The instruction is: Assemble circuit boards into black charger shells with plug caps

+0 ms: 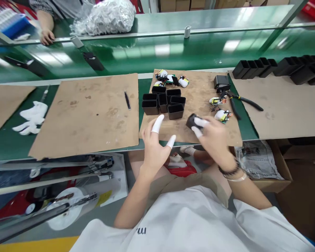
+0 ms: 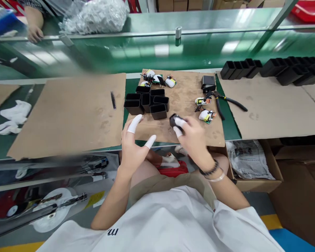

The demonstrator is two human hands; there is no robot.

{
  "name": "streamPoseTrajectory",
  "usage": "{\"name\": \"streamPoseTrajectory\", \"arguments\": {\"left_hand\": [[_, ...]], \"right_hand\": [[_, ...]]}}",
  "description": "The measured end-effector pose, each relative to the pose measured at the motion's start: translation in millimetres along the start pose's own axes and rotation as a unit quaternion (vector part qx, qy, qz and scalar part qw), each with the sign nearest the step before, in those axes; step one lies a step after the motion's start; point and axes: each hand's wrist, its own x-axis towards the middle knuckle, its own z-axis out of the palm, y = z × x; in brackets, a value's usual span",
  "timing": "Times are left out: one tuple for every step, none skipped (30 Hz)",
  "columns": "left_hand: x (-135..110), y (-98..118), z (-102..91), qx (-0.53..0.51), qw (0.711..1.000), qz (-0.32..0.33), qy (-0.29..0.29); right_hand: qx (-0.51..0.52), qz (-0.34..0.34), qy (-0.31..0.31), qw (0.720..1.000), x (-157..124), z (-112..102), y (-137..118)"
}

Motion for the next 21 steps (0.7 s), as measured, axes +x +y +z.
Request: {"name": "streamPoseTrajectory", "arguments": {"left_hand": [[-2, -2, 1.4, -0.014, 1.0, -0.017, -0.004], [-4, -3, 4.0, -0.031, 0.999, -0.026, -0.013], [-5, -2, 7.4, -0.051, 0.998, -0.026, -0.027], [-6, 0, 11.0, -0.072, 0.996, -0.018, -0.041], [-6, 4, 14.4, -0.096, 0.994, -0.005, -0.05], [-5, 8, 17.0, -0.124, 0.991, 0.013, -0.053], [-3, 12, 18.5, -0.153, 0.987, 0.032, -0.05], [0, 17, 18.7, -0.179, 0.982, 0.047, -0.043], [4, 21, 17.9, -0.203, 0.977, 0.055, -0.034], [7, 25, 16.3, -0.223, 0.973, 0.055, -0.027], [11, 29, 14.4, -0.24, 0.969, 0.046, -0.026], [13, 32, 12.3, -0.255, 0.966, 0.03, -0.028], [15, 35, 10.5, -0.272, 0.962, 0.011, -0.032], [15, 38, 9.0, -0.292, 0.956, -0.01, -0.036], [16, 40, 7.7, -0.313, 0.948, -0.033, -0.04], [16, 41, 6.5, -0.335, 0.94, -0.055, -0.042], [15, 41, 5.3, -0.359, 0.929, -0.079, -0.046], [15, 40, 3.8, -0.386, 0.915, -0.107, -0.053], [16, 38, 2.2, -0.415, 0.896, -0.142, -0.066], [16, 35, 0.4, -0.448, 0.871, -0.184, -0.086], [16, 31, -1.4, -0.485, 0.836, -0.232, -0.113]], "right_hand": [[-0.011, 0.016, -0.04, 0.999, 3, 5, 4], [0.007, 0.045, -0.066, 0.997, 5, 10, 6], [0.056, 0.088, -0.074, 0.992, 6, 13, 6], [0.134, 0.145, -0.075, 0.977, 6, 16, 4], [0.231, 0.212, -0.073, 0.947, 4, 18, -1], [0.332, 0.282, -0.077, 0.897, 1, 18, -7], [0.422, 0.351, -0.096, 0.831, -3, 17, -14], [0.492, 0.411, -0.126, 0.757, -7, 15, -21], [0.542, 0.457, -0.16, 0.687, -10, 12, -28], [0.576, 0.491, -0.191, 0.625, -13, 9, -34], [0.599, 0.513, -0.212, 0.578, -14, 7, -39], [0.613, 0.526, -0.221, 0.546, -15, 6, -42], [0.62, 0.534, -0.22, 0.531, -16, 5, -44], [0.619, 0.539, -0.211, 0.531, -16, 5, -45], [0.611, 0.539, -0.199, 0.545, -16, 6, -45], [0.595, 0.533, -0.185, 0.572, -16, 8, -43], [0.574, 0.516, -0.167, 0.614, -17, 9, -42], [0.544, 0.486, -0.144, 0.668, -16, 9, -39], [0.508, 0.443, -0.121, 0.729, -16, 7, -36], [0.468, 0.387, -0.108, 0.787, -14, 5, -32], [0.429, 0.325, -0.112, 0.835, -11, 1, -27]]}}
